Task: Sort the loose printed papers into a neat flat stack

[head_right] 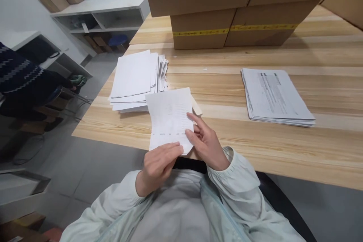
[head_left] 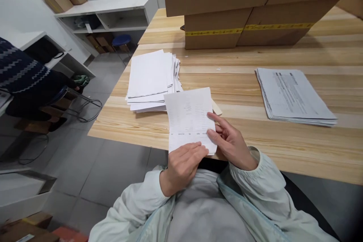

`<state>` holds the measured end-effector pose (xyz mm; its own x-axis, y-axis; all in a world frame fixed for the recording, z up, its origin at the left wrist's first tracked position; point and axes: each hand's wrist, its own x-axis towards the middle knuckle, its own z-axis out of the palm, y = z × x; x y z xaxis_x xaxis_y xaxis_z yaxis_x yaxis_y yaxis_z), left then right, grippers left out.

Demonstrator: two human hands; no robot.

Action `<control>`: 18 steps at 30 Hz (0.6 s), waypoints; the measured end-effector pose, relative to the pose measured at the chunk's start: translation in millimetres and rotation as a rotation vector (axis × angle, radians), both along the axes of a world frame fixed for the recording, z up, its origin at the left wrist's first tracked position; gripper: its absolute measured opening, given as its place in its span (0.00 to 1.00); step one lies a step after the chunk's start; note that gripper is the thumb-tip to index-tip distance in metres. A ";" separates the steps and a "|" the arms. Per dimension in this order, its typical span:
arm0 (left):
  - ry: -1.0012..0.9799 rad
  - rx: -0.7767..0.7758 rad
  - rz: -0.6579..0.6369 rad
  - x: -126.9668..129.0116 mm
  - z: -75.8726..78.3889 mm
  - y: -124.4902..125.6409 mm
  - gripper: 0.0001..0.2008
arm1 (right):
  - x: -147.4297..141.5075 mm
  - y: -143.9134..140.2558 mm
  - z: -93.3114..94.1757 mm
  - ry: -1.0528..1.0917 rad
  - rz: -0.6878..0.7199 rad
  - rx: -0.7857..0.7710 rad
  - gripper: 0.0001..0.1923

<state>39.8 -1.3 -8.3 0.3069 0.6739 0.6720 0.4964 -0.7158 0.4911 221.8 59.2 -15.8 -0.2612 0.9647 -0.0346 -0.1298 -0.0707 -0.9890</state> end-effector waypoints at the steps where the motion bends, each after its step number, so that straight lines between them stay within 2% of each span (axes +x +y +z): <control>1: -0.028 -0.036 -0.005 0.0 -1.2 0.0 0.24 | 0.0 -1.2 -0.8 -0.019 -0.029 0.032 0.30; 3: -0.156 -0.124 0.099 -4.1 -0.8 2.6 0.23 | 0.8 -4.5 -2.0 -0.041 -0.087 0.078 0.27; 6: -0.493 -0.300 0.411 -15.8 3.4 11.7 0.28 | 3.4 -9.4 -2.1 -0.020 -0.134 0.125 0.30; 7: -0.593 -0.378 0.461 -19.4 4.7 15.2 0.30 | 4.1 -10.7 -1.8 -0.007 -0.134 0.135 0.31; 8: -0.666 -0.467 0.456 -22.1 5.7 18.3 0.33 | 4.6 -11.8 -1.7 0.006 -0.126 0.141 0.33; 10: -0.737 -0.647 0.345 -23.4 6.5 22.1 0.37 | 4.9 -13.7 -2.2 0.020 -0.096 0.140 0.35; 12: -0.762 -0.746 0.251 -19.7 5.7 22.3 0.35 | 4.8 -15.5 -3.9 0.022 -0.073 0.144 0.37; 15: -0.783 -0.750 0.243 -11.1 3.1 19.5 0.28 | 5.1 -18.2 -7.8 -0.008 -0.084 0.189 0.36; 18: -0.820 -0.730 0.222 -6.5 1.5 18.0 0.28 | 5.8 -20.0 -10.6 -0.047 -0.117 0.243 0.33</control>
<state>33.3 16.8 -6.8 -0.2232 0.9741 0.0366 -0.0889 -0.0577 0.9944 227.7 39.2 -26.3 -0.1510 0.9698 0.1916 -0.0764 0.1818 -0.9804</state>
